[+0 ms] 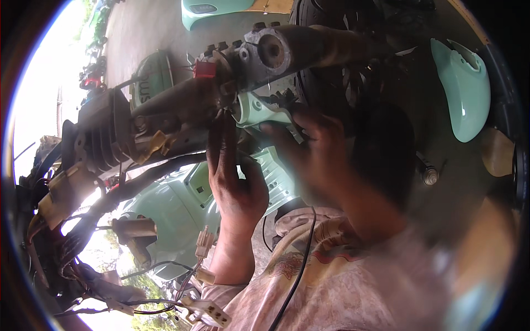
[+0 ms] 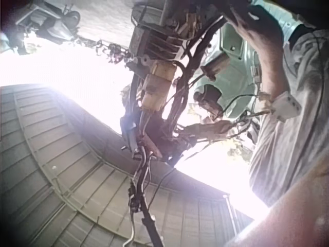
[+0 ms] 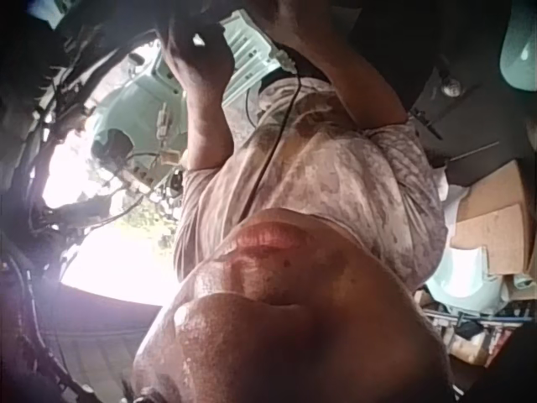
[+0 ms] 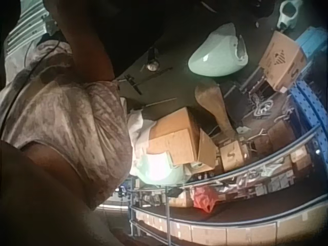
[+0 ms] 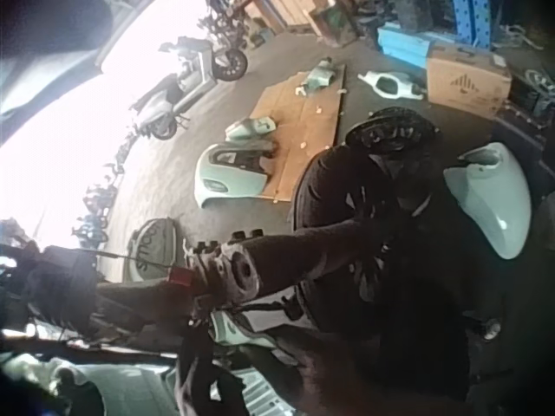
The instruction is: The person works on the internal components and wiring of a scooter, handling wires and using a metal rod to reach inside the frame before fitting a plastic cover piece onto the scooter body.
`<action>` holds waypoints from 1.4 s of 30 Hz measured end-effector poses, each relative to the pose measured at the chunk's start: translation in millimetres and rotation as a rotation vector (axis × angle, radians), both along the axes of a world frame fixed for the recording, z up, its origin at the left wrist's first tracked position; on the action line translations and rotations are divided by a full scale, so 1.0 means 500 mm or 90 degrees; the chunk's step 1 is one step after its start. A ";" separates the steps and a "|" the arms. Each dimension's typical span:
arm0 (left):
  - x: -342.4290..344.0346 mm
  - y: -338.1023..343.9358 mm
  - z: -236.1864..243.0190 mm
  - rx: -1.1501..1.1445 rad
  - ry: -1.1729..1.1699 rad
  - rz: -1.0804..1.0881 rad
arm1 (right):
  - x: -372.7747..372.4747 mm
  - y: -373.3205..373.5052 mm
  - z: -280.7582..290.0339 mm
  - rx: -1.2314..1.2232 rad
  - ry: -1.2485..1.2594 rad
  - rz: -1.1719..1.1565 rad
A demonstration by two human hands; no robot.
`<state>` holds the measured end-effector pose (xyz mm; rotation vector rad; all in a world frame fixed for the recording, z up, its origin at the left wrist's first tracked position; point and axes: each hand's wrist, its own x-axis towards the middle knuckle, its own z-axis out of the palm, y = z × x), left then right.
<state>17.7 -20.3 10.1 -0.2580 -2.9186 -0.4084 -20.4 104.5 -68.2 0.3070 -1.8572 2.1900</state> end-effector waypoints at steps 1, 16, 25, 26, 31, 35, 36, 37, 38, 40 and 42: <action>-0.001 -0.002 0.004 -0.001 -0.007 -0.003 | 0.006 -0.006 -0.012 -0.005 0.011 0.003; 0.030 0.018 0.016 0.098 -0.062 0.202 | 0.045 -0.027 -0.012 -0.180 -0.012 0.046; 0.035 0.008 0.043 -0.071 -0.089 0.087 | 0.056 -0.037 -0.024 -0.210 -0.018 -0.005; 0.036 0.006 0.050 -0.121 -0.096 0.064 | 0.057 -0.039 -0.028 -0.209 -0.014 -0.011; 0.043 0.014 0.049 -0.102 -0.082 0.120 | 0.065 -0.050 -0.035 -0.208 -0.009 -0.020; 0.050 0.011 0.028 0.141 -0.077 0.159 | 0.061 -0.046 -0.045 -0.162 0.047 -0.042; 0.048 -0.019 0.039 -0.101 -0.056 0.010 | 0.065 -0.033 -0.043 -0.125 0.049 0.008; 0.046 -0.034 0.036 -0.175 -0.012 -0.054 | 0.076 -0.012 -0.041 -0.086 0.044 0.050; 0.048 -0.034 0.027 -0.196 0.018 -0.056 | 0.095 0.015 -0.054 -0.060 0.014 0.039; 0.047 -0.043 0.013 -0.218 0.066 -0.061 | 0.132 0.060 -0.078 -0.029 -0.038 0.007; 0.045 -0.053 0.006 -0.233 0.100 -0.072 | 0.170 0.137 -0.137 0.014 -0.018 -0.091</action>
